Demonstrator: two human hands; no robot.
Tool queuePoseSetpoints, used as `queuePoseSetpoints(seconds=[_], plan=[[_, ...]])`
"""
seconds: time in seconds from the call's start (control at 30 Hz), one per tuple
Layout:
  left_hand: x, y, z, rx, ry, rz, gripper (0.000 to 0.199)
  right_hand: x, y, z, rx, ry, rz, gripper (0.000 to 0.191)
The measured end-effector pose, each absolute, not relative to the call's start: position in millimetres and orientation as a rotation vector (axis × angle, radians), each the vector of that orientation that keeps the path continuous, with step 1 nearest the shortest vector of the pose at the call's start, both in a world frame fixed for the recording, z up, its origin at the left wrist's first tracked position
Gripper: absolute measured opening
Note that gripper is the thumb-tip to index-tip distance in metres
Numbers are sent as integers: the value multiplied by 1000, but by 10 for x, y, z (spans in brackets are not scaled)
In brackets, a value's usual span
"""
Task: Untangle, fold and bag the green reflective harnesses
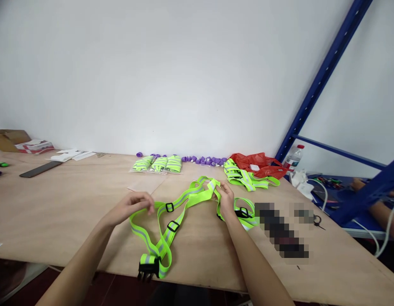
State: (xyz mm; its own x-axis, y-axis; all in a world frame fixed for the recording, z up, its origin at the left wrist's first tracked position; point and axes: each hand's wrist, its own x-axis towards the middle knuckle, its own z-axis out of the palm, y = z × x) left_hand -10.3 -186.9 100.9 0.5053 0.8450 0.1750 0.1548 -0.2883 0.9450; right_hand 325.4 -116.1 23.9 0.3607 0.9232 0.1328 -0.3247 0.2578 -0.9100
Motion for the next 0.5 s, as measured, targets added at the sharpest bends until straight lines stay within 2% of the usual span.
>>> queuePoseSetpoints(seconds=[0.1, 0.2, 0.33, 0.5], plan=[[291, -1510, 909, 1979, 1062, 841, 25, 3267, -1159, 245, -920, -803, 1024, 35], [688, -1198, 713, 2093, 1338, 763, 35, 3279, -1172, 258, -905, -821, 1070, 36], [1008, -949, 510, 2031, 1325, 705, 13, 3299, -1183, 258, -921, -797, 1135, 35], [1078, -757, 566, 1816, 1163, 759, 18, 3351, -1150, 214, -892, -823, 1159, 28]])
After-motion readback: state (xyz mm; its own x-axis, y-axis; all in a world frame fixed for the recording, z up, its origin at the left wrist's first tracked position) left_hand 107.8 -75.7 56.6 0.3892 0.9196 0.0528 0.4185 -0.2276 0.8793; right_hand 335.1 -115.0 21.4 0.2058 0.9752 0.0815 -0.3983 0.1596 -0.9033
